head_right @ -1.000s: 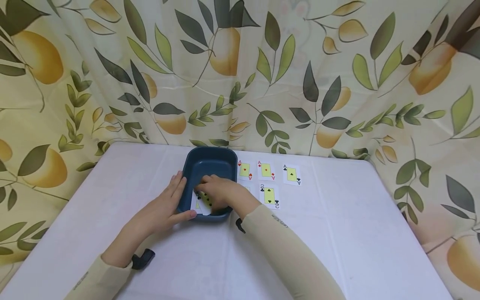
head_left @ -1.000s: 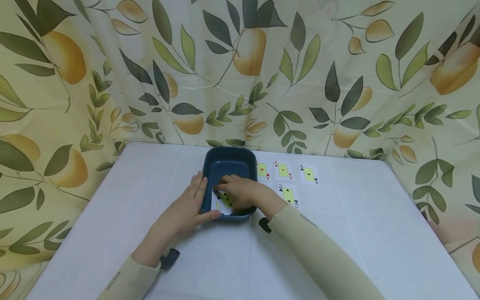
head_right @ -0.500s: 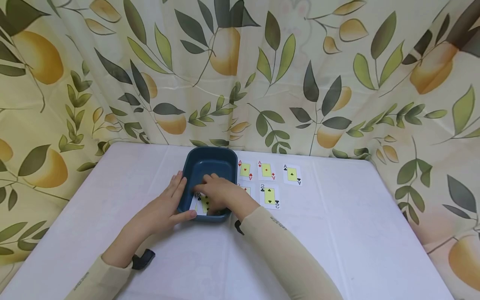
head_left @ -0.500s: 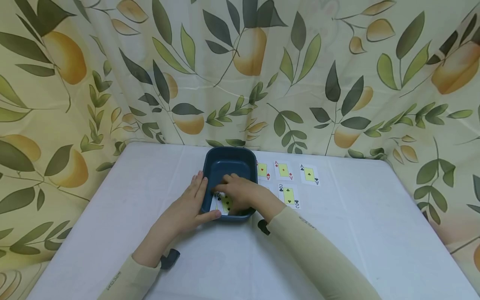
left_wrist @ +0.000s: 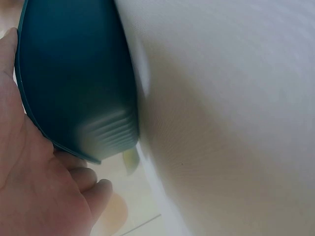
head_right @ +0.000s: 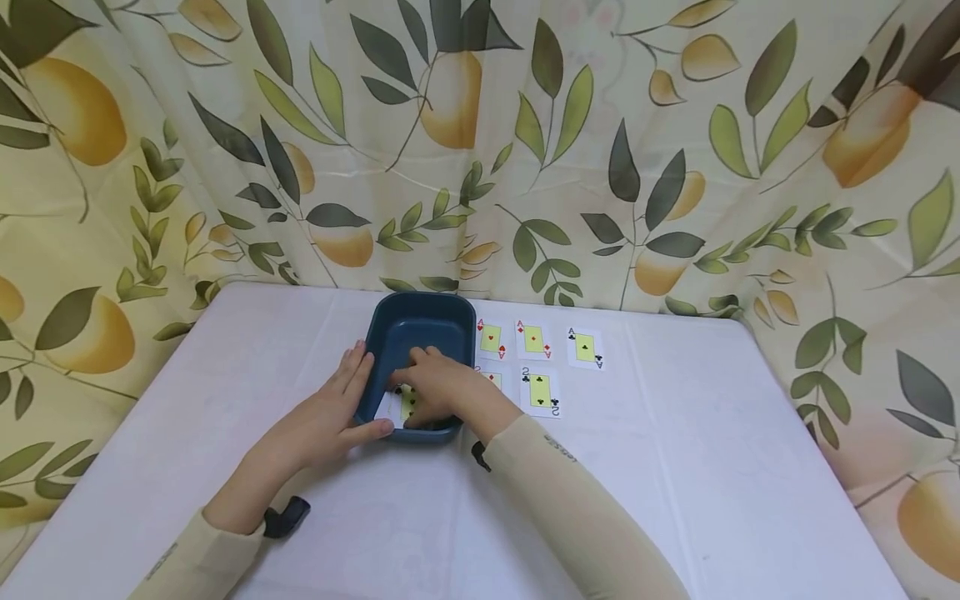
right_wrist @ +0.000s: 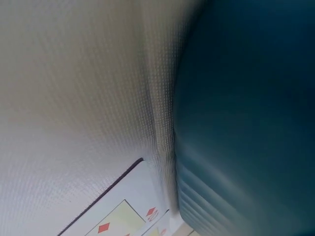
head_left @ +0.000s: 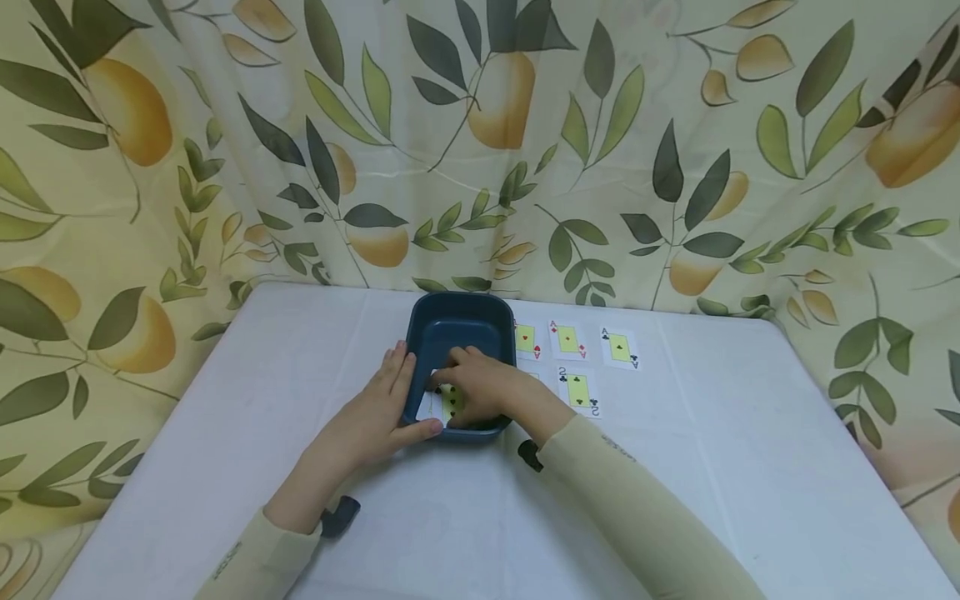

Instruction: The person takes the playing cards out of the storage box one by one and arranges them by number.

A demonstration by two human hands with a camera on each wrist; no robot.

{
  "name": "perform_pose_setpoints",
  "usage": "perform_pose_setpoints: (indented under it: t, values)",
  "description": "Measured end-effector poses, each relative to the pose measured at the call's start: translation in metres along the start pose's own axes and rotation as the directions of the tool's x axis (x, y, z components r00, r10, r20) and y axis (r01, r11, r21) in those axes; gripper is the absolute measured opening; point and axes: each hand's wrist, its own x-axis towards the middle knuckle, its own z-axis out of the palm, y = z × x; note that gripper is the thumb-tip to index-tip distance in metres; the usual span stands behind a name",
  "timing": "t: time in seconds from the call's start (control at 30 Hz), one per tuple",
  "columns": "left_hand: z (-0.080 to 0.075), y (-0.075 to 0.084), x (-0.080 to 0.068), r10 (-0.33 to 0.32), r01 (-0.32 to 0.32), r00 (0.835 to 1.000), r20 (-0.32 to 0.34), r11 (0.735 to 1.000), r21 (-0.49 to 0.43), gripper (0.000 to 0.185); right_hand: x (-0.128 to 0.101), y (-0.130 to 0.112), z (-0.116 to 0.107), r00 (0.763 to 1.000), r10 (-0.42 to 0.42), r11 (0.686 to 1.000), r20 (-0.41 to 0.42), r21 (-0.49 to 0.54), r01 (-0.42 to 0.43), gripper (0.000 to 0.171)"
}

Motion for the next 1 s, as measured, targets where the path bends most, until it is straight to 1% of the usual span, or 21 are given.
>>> perform_pose_setpoints:
  t: [0.23,0.47,0.57,0.67,0.83,1.0]
  values:
    - [-0.002,0.003,0.0,-0.011,0.011,1.0,0.004,1.0,0.005,0.111,-0.001,-0.001,-0.001,1.0,-0.006,1.0,-0.016,0.008,0.006,0.068]
    - [-0.001,0.003,0.0,-0.008,0.008,1.0,-0.004,1.0,0.002,0.111,-0.005,-0.002,-0.007,0.999,-0.01,1.0,-0.037,-0.003,0.009,0.086]
    - [0.0,0.003,0.001,-0.01,0.01,1.0,-0.004,1.0,0.008,0.112,-0.009,-0.002,-0.013,0.999,-0.005,1.0,-0.053,0.002,0.005,0.089]
    - [0.0,0.004,0.001,-0.015,0.015,1.0,-0.005,1.0,0.013,0.111,-0.013,-0.001,-0.019,0.997,-0.003,1.0,-0.073,0.008,0.004,0.089]
    - [-0.002,0.006,0.0,-0.019,0.019,1.0,-0.014,1.0,-0.008,0.109,-0.024,0.002,-0.031,0.995,0.014,1.0,-0.102,0.021,-0.012,0.09]
    - [-0.002,0.007,0.0,-0.036,0.036,0.999,-0.006,0.999,0.006,0.111,-0.038,0.003,-0.041,0.991,0.028,0.999,-0.133,0.03,-0.024,0.089]
